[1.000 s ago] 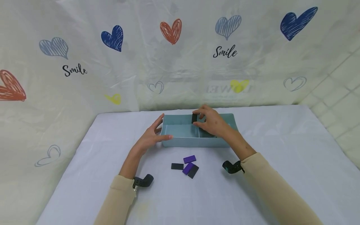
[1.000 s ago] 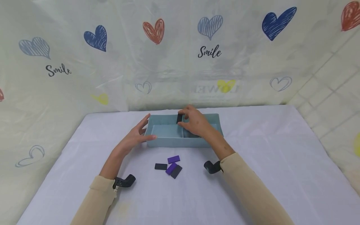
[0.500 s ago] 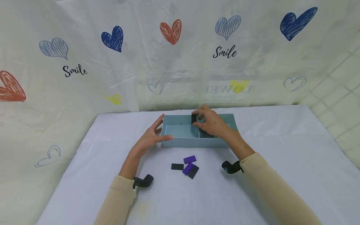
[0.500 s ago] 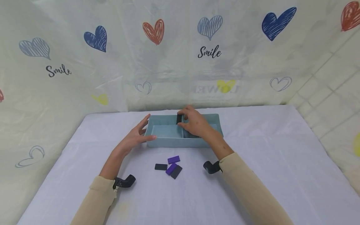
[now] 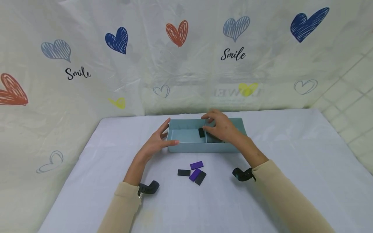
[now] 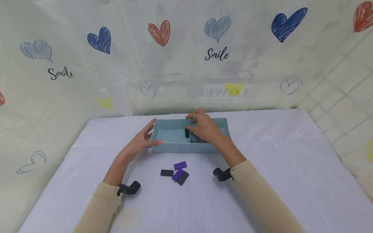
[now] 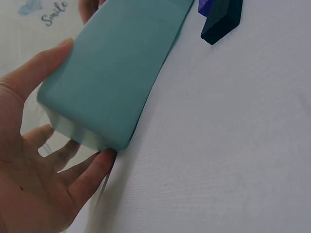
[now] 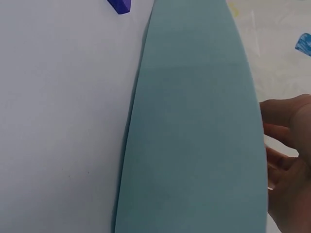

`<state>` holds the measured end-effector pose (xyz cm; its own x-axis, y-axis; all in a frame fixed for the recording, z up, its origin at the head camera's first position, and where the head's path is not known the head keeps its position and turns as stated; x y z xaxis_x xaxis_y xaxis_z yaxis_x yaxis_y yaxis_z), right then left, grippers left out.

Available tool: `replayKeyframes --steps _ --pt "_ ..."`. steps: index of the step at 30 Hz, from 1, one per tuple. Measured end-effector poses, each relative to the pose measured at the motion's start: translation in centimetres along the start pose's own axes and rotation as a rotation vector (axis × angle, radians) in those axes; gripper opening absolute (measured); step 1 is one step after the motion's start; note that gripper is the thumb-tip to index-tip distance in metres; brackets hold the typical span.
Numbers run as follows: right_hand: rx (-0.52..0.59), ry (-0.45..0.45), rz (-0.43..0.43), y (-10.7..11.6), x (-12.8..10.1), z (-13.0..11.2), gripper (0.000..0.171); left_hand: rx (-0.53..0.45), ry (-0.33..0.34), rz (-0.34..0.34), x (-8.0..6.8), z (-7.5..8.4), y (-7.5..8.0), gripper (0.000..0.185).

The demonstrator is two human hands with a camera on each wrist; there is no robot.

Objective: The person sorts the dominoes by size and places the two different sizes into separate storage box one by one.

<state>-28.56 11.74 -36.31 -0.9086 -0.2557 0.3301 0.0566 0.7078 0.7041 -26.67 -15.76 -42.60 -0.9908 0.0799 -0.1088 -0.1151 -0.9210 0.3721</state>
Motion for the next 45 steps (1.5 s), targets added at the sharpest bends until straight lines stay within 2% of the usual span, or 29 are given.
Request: replayKeyframes --steps 11,21,25,36,45 --pt "0.038 0.045 0.001 1.1 -1.7 -1.7 0.031 0.004 0.006 0.001 -0.3 0.1 0.2 0.105" --pt "0.079 0.160 0.049 1.8 -3.8 -3.9 0.025 0.012 -0.003 0.001 -0.2 0.0 0.0 0.106" --pt "0.091 0.189 0.044 1.8 -4.4 -4.4 0.025 0.007 0.000 0.002 -0.2 0.0 0.0 0.106" --pt "0.107 0.191 0.009 1.5 -6.4 -5.3 0.025 -0.007 0.010 0.005 -0.3 0.3 -0.1 0.104" --pt "0.112 0.151 -0.035 1.2 -7.9 -5.5 0.024 0.002 0.008 0.000 -0.1 -0.1 -0.1 0.105"
Point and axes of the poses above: each hand's wrist, its own x-axis towards the middle knuckle, its own y-axis out of the back of the hand, z = x × y, the point moved 4 cm from there along x, towards the middle knuckle, and after that the axes turned 13 degrees about z, right-handed, at the moved point
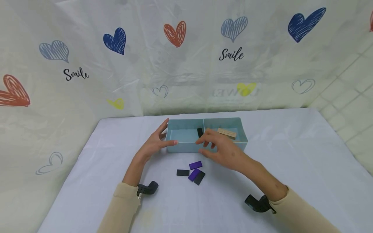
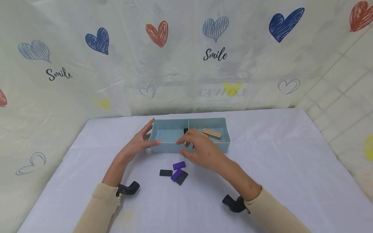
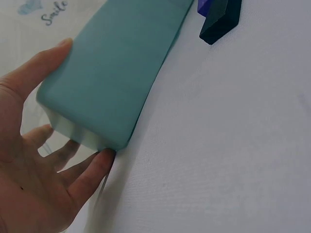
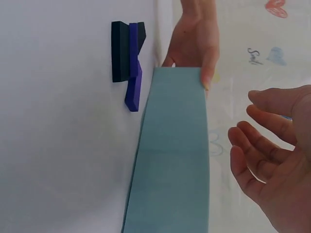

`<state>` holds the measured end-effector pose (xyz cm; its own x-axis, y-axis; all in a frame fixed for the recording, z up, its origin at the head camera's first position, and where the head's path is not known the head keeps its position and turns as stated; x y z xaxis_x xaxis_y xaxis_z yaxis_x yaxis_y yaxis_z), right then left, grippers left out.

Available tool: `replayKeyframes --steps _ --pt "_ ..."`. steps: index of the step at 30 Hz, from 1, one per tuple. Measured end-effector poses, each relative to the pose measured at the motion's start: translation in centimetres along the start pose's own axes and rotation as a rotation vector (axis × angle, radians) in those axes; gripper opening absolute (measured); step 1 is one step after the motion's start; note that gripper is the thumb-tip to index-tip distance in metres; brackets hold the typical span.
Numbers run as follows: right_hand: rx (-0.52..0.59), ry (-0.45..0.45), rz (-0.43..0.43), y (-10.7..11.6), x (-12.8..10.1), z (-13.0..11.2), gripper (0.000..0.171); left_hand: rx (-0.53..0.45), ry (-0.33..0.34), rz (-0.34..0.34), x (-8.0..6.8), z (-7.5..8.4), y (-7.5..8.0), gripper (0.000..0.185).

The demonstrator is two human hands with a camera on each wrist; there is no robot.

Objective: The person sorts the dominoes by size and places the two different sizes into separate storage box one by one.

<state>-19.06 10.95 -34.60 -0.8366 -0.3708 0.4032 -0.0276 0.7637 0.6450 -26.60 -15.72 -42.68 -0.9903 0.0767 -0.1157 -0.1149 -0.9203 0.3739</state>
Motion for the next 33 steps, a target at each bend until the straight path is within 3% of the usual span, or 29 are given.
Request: replayKeyframes --steps 33 --pt "0.001 -0.029 -0.117 -2.1 -2.6 -0.1 0.024 -0.001 -0.007 0.003 0.1 -0.1 0.0 0.104"
Point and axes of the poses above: each hand's wrist, its own x-axis towards the middle knuckle, its own y-axis out of the back of the hand, z = x × y, the point moved 4 cm from there along x, towards the middle knuckle, and after that the axes turned 13 degrees about z, right-handed, at the moved point
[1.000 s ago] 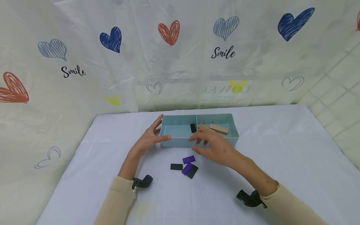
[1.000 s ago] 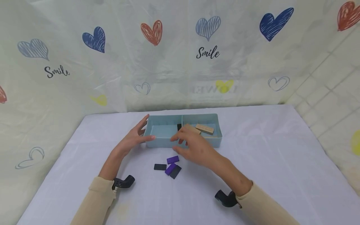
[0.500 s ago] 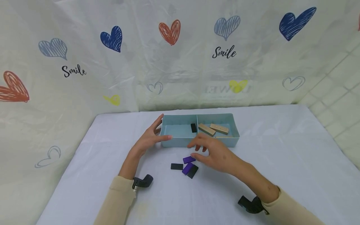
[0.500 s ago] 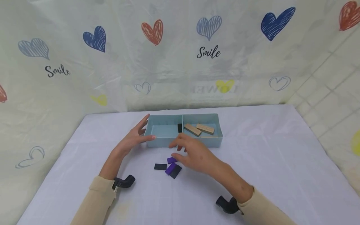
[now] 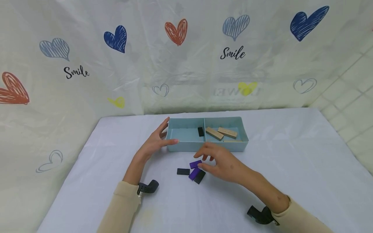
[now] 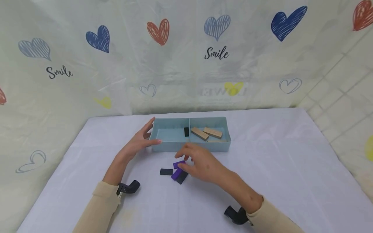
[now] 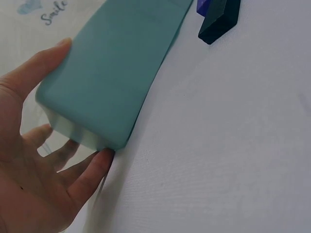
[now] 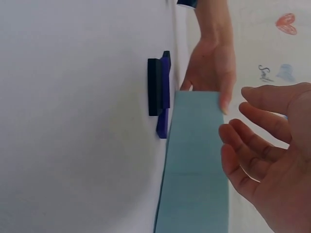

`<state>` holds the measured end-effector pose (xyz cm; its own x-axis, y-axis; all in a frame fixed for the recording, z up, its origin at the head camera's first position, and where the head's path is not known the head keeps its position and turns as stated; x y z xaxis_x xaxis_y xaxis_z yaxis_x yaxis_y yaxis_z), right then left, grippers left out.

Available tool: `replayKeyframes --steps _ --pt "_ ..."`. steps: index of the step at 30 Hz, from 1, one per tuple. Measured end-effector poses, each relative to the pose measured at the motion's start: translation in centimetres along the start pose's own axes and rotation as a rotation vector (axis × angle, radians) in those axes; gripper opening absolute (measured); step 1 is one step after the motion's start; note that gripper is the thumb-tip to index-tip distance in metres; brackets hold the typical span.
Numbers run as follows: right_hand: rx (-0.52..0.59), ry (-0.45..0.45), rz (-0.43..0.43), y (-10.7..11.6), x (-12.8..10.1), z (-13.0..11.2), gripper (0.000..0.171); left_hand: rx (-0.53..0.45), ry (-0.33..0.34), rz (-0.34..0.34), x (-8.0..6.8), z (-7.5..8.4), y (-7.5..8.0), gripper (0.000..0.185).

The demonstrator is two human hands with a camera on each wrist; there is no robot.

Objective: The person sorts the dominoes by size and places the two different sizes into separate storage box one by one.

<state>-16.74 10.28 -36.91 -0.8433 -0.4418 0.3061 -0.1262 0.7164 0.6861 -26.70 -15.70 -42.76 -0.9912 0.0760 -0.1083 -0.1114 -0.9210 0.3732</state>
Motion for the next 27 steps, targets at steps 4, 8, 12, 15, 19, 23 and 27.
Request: replayKeyframes --steps 4,8,12,15,19,23,27 --pt "-0.012 -0.009 -0.034 -0.5 -0.3 0.4 0.022 -0.002 -0.007 -0.004 0.0 0.1 0.0 0.104" --pt "-0.013 -0.030 -0.068 -1.1 -0.6 0.8 0.021 -0.011 -0.018 -0.007 0.0 0.1 0.1 0.104" --pt "-0.028 -0.054 -0.103 -1.6 -0.9 1.2 0.022 -0.009 -0.014 -0.007 0.0 0.0 0.1 0.104" --pt "-0.055 -0.050 -0.118 -1.8 -1.0 1.4 0.023 -0.009 -0.010 -0.004 0.0 0.0 0.1 0.103" --pt "-0.070 -0.045 -0.121 -1.8 -1.1 1.5 0.024 -0.011 -0.012 0.002 0.0 0.1 0.0 0.102" --pt "-0.069 -0.059 -0.135 -1.9 -1.1 1.7 0.025 -0.004 -0.003 0.004 0.0 0.0 0.0 0.102" --pt "-0.088 -0.088 -0.162 -2.2 -1.3 1.9 0.027 -0.001 0.011 0.002 -0.1 0.1 0.0 0.103"
Point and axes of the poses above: each hand's wrist, its own x-axis towards the middle knuckle, its own y-axis out of the back of the hand, z = x × y, the point moved 4 cm from there along x, towards the middle knuckle, and after that the axes turned 13 degrees about z, right-handed, at the moved point
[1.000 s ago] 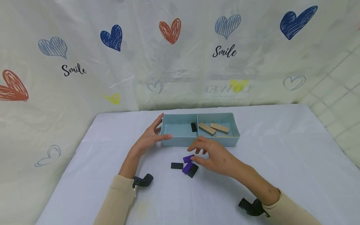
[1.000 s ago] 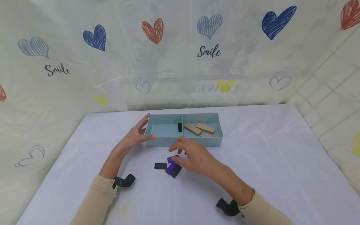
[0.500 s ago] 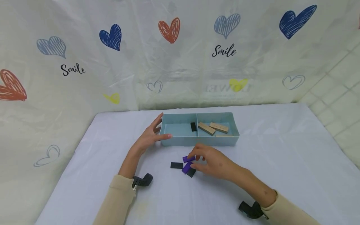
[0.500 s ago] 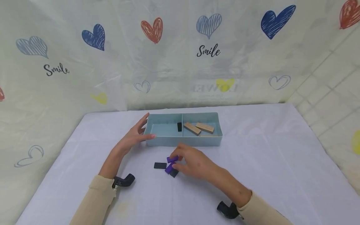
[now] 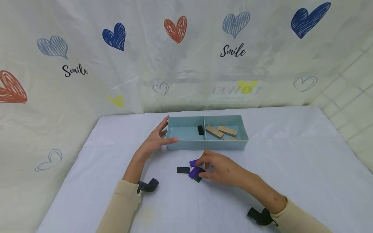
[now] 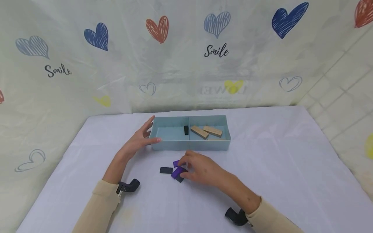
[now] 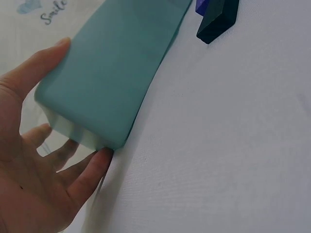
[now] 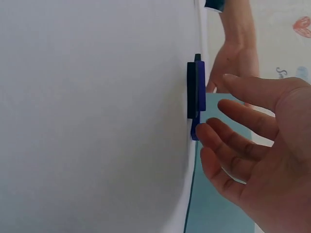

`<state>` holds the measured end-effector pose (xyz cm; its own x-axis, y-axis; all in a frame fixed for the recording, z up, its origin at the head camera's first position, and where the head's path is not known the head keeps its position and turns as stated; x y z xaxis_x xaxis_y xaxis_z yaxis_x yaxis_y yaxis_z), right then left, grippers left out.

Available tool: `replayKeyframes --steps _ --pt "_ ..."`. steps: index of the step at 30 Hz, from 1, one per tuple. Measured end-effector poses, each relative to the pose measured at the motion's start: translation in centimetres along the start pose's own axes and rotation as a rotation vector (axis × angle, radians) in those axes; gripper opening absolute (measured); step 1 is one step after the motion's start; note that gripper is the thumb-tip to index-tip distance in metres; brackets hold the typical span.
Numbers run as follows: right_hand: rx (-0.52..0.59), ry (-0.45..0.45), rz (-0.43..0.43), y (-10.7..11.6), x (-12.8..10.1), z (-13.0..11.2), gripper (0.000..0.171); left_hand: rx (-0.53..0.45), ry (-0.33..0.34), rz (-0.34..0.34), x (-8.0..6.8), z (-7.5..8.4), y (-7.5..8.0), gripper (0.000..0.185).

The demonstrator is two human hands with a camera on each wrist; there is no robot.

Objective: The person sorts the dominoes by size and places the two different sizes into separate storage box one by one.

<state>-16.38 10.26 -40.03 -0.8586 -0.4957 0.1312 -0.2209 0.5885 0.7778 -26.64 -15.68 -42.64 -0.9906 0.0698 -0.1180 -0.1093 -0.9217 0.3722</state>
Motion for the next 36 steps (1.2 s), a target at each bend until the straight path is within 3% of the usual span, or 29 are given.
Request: replayKeyframes --steps 6,18,26,36 --pt "-0.053 -0.052 -0.039 -0.6 -0.1 -0.1 0.033 -0.012 0.004 -0.007 -0.1 0.3 0.0 0.104" --pt "-0.141 0.025 -0.034 -1.4 0.0 -0.7 0.049 0.002 -0.005 0.000 0.3 -0.4 0.0 0.102" --pt "-0.198 0.068 0.004 -1.7 -0.2 -1.0 0.040 0.000 -0.011 -0.003 0.1 -0.4 0.1 0.102" --pt "-0.212 0.068 -0.021 -1.4 -0.3 -1.1 0.038 0.014 -0.013 0.002 0.2 -0.4 0.0 0.102"
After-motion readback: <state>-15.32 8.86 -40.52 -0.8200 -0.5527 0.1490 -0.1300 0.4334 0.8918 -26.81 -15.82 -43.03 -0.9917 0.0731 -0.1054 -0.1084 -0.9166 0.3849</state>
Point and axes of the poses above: each hand's wrist, its own x-axis towards the middle knuckle, its own y-axis out of the back of the hand, z = x × y, the point moved 4 cm from there along x, towards the middle knuckle, and after that the axes turned 13 degrees about z, right-handed, at the moved point
